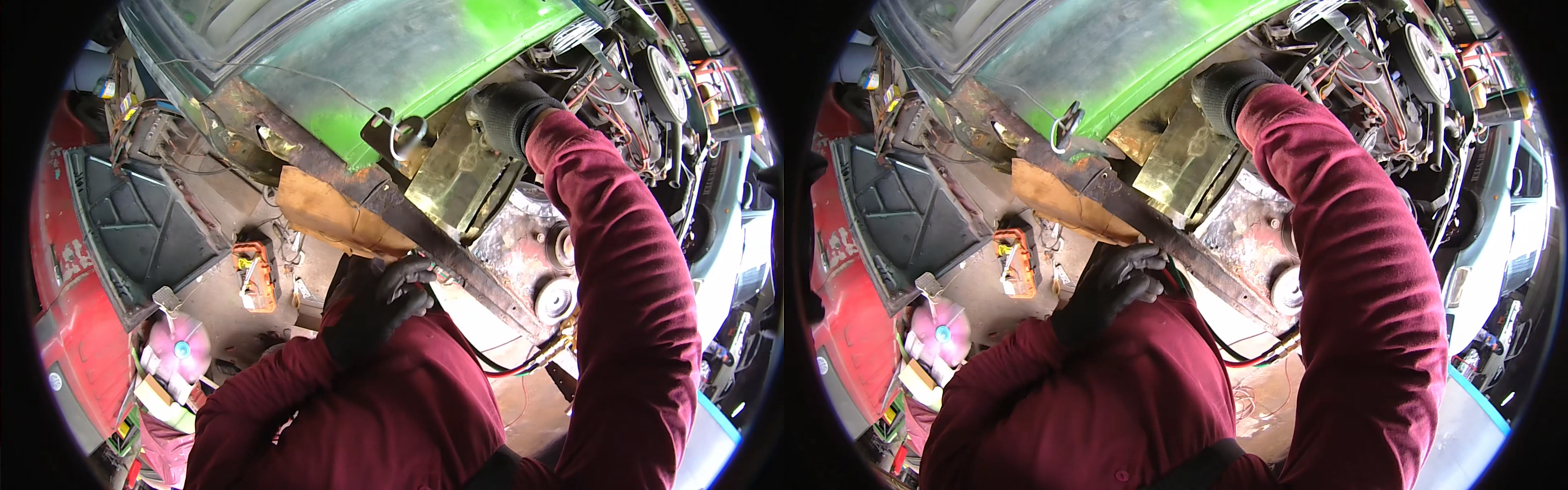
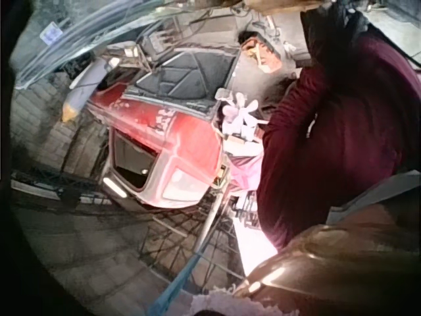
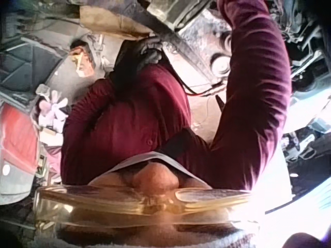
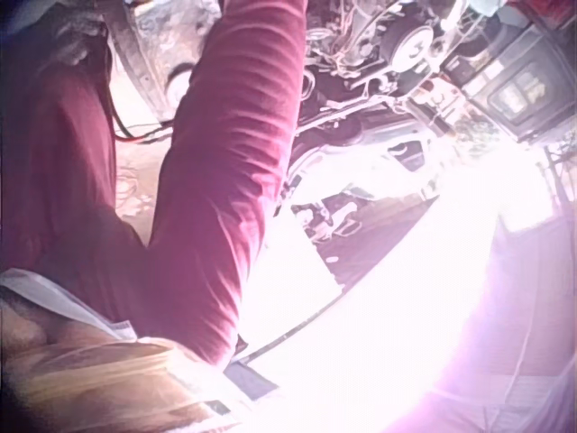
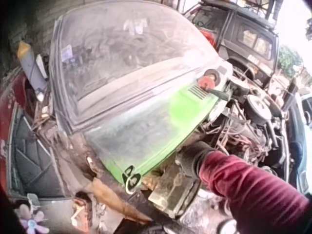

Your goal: The person uses a welding torch to heat and join metal pieces on a car's front frame. They repeatedly position a metal plate, apply heat, and adjust the piece with pliers and a hammer to fit it into place.

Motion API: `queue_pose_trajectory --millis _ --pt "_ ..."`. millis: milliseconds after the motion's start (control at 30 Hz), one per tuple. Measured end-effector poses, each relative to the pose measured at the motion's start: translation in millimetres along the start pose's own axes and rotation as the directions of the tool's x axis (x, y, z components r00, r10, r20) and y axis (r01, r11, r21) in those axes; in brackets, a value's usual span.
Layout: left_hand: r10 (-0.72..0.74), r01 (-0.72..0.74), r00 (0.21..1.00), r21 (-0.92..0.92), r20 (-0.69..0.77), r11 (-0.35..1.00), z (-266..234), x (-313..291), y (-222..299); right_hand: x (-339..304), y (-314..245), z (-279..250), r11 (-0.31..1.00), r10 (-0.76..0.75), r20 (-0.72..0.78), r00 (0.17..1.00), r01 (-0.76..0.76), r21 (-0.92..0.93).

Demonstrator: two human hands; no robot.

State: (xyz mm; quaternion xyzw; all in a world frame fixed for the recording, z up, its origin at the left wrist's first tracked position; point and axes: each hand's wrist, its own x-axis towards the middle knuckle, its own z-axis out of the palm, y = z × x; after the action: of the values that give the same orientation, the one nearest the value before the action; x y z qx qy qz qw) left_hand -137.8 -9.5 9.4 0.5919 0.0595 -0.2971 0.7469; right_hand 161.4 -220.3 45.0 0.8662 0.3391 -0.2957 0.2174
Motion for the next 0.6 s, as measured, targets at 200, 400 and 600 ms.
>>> queue_pose_trajectory --millis 200,400,600 --pt "0.252 -0.232 0.967 0.537 0.036 0.811 -3.7 9.7 6.8 6.6 10.3 10.2 0.997 0.079 -0.089 0.993 -0.077 0.030" --pt "0.165 -0.178 0.984 0.457 0.069 0.871 3.5 44.2 -7.5 12.5 16.4 16.9 0.998 0.050 -0.126 0.991 -0.046 0.035" --pt "0.222 -0.182 0.975 0.593 0.006 0.784 6.6 39.6 -3.9 9.6 14.4 26.8 0.991 0.089 -0.189 0.978 -0.067 0.120"
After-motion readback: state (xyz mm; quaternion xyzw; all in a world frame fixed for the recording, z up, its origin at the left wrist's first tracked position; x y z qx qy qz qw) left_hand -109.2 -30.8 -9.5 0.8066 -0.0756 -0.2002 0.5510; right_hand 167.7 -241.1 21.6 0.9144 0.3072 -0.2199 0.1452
